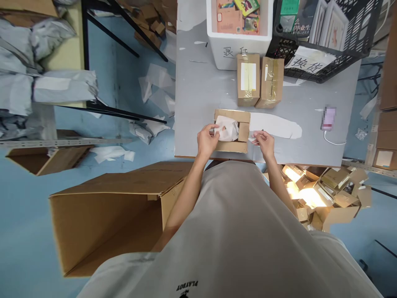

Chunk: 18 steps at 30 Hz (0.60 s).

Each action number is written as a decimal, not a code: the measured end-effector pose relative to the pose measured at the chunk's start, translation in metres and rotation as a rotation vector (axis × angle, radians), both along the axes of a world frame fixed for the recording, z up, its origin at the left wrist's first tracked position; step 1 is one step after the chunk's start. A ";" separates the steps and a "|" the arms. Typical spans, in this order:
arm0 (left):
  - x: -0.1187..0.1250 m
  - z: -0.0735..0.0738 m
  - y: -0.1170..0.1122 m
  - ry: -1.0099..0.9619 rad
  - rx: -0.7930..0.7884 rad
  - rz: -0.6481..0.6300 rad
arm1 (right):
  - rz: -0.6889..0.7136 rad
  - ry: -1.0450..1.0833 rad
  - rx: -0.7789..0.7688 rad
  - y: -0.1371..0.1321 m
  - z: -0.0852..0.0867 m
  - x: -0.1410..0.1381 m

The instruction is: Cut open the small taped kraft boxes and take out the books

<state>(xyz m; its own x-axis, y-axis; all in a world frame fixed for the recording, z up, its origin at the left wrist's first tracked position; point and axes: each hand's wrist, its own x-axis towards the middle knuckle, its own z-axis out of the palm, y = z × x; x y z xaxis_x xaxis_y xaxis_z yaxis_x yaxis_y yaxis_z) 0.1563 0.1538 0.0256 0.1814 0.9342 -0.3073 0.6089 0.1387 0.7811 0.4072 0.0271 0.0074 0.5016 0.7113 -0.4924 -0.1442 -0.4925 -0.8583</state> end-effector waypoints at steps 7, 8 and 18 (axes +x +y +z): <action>-0.016 0.017 0.000 -0.172 -0.071 0.072 | 0.013 -0.069 0.000 -0.007 0.006 -0.008; -0.018 0.019 0.001 -0.195 -0.080 0.078 | 0.047 -0.068 0.027 -0.007 0.009 -0.012; -0.031 0.032 0.004 -0.503 -0.114 0.097 | 0.298 -0.514 0.144 0.016 0.041 -0.058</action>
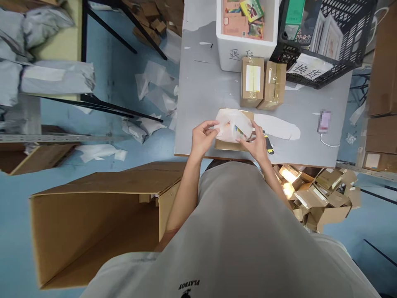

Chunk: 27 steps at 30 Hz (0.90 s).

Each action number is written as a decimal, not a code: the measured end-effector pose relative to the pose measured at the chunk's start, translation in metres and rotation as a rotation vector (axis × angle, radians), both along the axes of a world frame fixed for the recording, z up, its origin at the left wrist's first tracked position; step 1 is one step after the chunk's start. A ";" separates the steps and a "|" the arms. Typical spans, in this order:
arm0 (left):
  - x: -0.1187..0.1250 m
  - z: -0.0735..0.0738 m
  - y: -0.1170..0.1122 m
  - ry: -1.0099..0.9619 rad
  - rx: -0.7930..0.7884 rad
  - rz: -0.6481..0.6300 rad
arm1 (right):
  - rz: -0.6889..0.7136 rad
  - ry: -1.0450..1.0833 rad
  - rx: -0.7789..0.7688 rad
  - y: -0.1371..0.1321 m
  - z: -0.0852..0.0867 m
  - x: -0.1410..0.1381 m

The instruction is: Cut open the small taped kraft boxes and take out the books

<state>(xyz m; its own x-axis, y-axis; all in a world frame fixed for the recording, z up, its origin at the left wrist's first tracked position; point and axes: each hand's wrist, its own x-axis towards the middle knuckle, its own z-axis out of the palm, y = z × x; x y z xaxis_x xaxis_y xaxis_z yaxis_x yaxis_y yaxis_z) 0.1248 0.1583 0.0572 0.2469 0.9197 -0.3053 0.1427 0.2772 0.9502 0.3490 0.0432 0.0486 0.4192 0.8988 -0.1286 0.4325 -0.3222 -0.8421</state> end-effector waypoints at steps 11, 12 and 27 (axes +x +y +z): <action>-0.015 -0.005 0.008 -0.177 -0.158 -0.164 | -0.141 -0.236 0.171 0.026 0.011 0.050; -0.015 -0.006 0.008 -0.190 -0.173 -0.155 | -0.161 -0.249 0.174 0.027 0.014 0.052; -0.013 -0.010 0.032 -0.189 -0.257 -0.127 | -0.238 -0.210 0.159 -0.015 0.072 -0.016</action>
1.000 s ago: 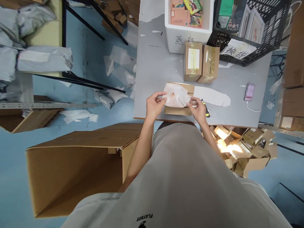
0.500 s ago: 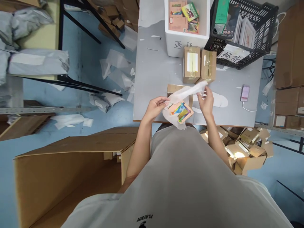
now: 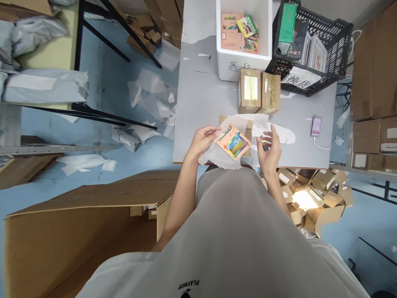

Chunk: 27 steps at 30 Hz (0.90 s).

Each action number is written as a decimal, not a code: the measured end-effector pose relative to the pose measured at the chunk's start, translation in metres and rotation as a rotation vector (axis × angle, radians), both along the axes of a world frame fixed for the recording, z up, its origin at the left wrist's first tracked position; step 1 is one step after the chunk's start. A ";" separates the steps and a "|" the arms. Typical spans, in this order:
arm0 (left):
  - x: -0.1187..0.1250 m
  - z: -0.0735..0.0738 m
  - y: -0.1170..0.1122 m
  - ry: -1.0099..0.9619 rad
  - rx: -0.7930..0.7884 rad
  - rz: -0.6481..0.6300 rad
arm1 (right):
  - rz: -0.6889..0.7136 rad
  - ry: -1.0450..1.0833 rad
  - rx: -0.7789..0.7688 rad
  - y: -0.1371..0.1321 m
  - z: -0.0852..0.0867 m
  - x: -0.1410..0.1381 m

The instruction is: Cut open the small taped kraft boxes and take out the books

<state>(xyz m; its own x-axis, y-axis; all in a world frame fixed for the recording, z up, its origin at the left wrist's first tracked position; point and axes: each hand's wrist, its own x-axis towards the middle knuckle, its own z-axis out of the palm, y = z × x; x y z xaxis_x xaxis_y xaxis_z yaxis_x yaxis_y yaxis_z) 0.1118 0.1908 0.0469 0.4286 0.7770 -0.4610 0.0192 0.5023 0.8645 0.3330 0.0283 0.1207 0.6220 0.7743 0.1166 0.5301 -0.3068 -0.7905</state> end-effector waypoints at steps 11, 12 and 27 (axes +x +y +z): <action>0.017 -0.006 0.008 0.023 0.132 -0.082 | 0.205 0.366 -0.284 0.008 -0.029 0.010; 0.019 -0.009 0.009 0.061 0.151 -0.054 | 0.186 0.395 -0.271 0.006 -0.028 0.012; 0.042 0.009 -0.012 0.127 0.446 0.139 | -0.114 0.837 0.070 -0.007 0.008 0.018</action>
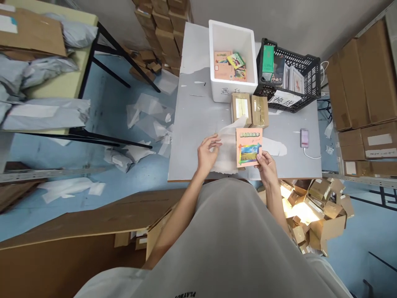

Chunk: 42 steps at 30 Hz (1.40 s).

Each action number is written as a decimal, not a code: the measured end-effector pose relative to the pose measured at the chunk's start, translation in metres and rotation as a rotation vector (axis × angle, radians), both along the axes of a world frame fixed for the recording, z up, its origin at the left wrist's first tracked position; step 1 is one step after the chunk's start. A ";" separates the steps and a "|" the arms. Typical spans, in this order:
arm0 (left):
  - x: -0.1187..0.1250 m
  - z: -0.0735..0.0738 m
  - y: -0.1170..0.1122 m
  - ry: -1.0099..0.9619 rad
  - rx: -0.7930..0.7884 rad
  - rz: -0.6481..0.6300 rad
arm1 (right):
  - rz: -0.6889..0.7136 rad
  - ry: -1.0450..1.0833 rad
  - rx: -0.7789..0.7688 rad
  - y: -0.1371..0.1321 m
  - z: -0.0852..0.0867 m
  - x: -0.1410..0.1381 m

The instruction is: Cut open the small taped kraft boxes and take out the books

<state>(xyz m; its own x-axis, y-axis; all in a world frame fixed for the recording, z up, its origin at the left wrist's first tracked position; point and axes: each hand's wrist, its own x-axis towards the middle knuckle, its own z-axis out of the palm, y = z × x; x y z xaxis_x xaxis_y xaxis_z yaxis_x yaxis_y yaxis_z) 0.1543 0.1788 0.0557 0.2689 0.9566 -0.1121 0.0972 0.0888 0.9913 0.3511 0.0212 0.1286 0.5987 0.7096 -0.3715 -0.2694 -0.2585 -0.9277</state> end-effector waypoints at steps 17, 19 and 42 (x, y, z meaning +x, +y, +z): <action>-0.011 0.030 -0.043 -0.152 -0.395 0.039 | 0.090 -0.154 0.018 0.026 -0.018 -0.038; -0.010 0.029 -0.044 -0.148 -0.367 0.069 | 0.068 -0.277 0.029 0.026 -0.017 -0.035; -0.009 0.037 -0.048 -0.074 -0.339 -0.012 | 0.158 -0.126 0.087 0.030 -0.013 -0.043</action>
<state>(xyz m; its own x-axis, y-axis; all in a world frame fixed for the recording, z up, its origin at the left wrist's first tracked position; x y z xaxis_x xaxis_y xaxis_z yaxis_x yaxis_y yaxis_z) 0.1458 0.1305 0.0923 0.2989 0.8651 -0.4029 0.0295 0.4137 0.9099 0.3082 0.0510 0.1158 0.5153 0.8244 -0.2343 -0.1122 -0.2061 -0.9721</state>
